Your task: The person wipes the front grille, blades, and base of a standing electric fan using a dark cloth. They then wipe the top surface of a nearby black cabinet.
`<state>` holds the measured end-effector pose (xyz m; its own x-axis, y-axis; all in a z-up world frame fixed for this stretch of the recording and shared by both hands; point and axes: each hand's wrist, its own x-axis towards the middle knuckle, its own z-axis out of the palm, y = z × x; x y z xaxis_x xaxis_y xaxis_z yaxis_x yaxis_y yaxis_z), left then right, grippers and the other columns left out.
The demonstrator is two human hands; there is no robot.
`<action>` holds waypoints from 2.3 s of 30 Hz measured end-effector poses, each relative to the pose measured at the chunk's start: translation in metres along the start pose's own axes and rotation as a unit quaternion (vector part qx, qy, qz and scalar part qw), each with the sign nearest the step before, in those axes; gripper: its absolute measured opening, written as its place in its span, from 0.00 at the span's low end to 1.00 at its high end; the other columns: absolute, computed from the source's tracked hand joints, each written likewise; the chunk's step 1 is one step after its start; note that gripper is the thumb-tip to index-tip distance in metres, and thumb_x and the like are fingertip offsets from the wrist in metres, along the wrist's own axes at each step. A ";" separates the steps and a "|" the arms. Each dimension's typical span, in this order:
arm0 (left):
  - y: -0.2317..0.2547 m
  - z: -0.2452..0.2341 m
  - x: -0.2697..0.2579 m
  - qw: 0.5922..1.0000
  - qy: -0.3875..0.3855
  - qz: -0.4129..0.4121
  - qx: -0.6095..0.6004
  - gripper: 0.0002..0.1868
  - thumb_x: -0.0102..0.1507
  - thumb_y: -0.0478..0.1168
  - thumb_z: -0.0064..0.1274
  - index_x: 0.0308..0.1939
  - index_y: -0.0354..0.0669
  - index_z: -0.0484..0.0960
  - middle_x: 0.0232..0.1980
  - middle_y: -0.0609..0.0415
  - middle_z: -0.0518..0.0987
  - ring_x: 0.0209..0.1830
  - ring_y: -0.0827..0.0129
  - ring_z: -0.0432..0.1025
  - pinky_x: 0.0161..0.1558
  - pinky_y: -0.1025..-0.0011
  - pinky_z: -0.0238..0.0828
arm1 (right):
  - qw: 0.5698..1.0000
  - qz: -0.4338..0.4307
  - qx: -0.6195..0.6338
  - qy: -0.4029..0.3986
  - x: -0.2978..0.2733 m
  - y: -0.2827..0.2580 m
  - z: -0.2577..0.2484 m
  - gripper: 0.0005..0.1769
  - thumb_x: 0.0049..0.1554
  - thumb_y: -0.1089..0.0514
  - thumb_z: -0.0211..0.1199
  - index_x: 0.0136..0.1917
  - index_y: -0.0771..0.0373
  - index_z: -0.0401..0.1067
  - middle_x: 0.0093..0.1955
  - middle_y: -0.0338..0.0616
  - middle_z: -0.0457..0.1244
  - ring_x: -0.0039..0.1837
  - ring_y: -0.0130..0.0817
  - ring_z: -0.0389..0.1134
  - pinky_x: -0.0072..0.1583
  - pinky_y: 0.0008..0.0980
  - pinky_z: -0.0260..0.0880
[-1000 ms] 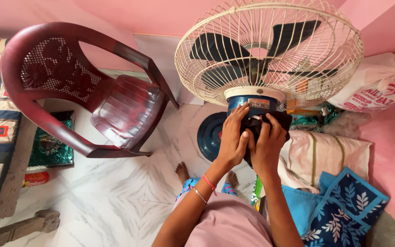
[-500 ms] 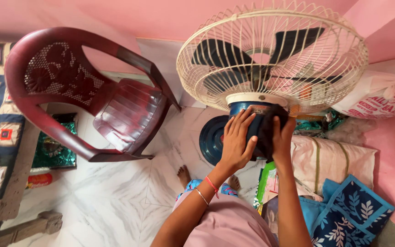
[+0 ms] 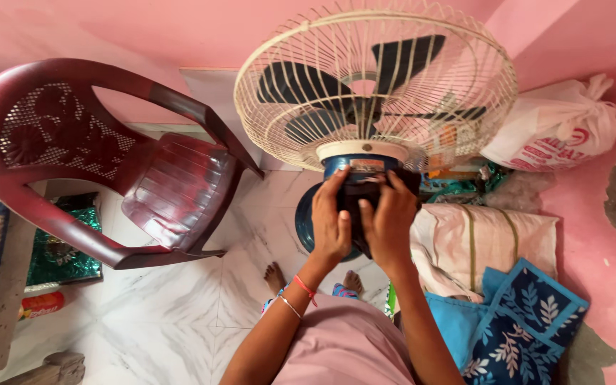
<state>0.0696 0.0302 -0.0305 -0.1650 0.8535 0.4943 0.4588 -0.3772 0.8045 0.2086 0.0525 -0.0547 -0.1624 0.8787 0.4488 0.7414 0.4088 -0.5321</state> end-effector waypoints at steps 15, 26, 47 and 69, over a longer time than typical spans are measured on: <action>0.002 0.019 -0.014 0.983 0.076 -0.167 -0.008 0.24 0.71 0.38 0.39 0.71 0.33 0.64 0.77 0.38 0.64 0.76 0.45 0.62 0.74 0.57 0.56 | 0.970 0.127 0.206 0.028 0.019 0.053 0.035 0.28 0.70 0.45 0.51 0.71 0.70 0.55 0.68 0.59 0.52 0.71 0.55 0.53 0.73 0.49 0.48; 0.014 0.021 -0.023 0.975 0.094 -0.200 -0.013 0.23 0.70 0.39 0.37 0.70 0.37 0.66 0.77 0.40 0.67 0.75 0.45 0.64 0.72 0.58 0.59 | 0.681 0.475 0.553 -0.066 -0.010 0.080 0.047 0.32 0.67 0.38 0.47 0.72 0.63 0.54 0.68 0.49 0.55 0.69 0.41 0.57 0.70 0.38 0.55; -0.107 -0.038 -0.072 0.681 -0.203 -0.631 -0.312 0.45 0.63 0.69 0.39 0.74 0.41 0.67 0.70 0.44 0.72 0.69 0.52 0.67 0.64 0.51 0.64 | 0.640 0.612 0.457 -0.084 -0.098 0.003 0.115 0.29 0.66 0.45 0.48 0.72 0.64 0.59 0.70 0.53 0.58 0.71 0.45 0.59 0.72 0.41 0.58; -0.100 -0.127 -0.005 0.935 -0.093 -0.330 -0.092 0.22 0.65 0.43 0.60 0.56 0.30 0.75 0.45 0.37 0.83 0.44 0.62 0.76 0.46 0.67 0.75 | 0.972 0.143 0.182 0.030 -0.047 -0.136 0.109 0.23 0.63 0.70 0.53 0.71 0.71 0.63 0.75 0.62 0.55 0.73 0.58 0.59 0.71 0.47 0.59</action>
<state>-0.0860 0.0178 -0.0715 -0.1973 0.9632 -0.1825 0.1502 0.2137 0.9653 0.0441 -0.0177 -0.0814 0.0629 0.9577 0.2807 0.4696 0.2197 -0.8551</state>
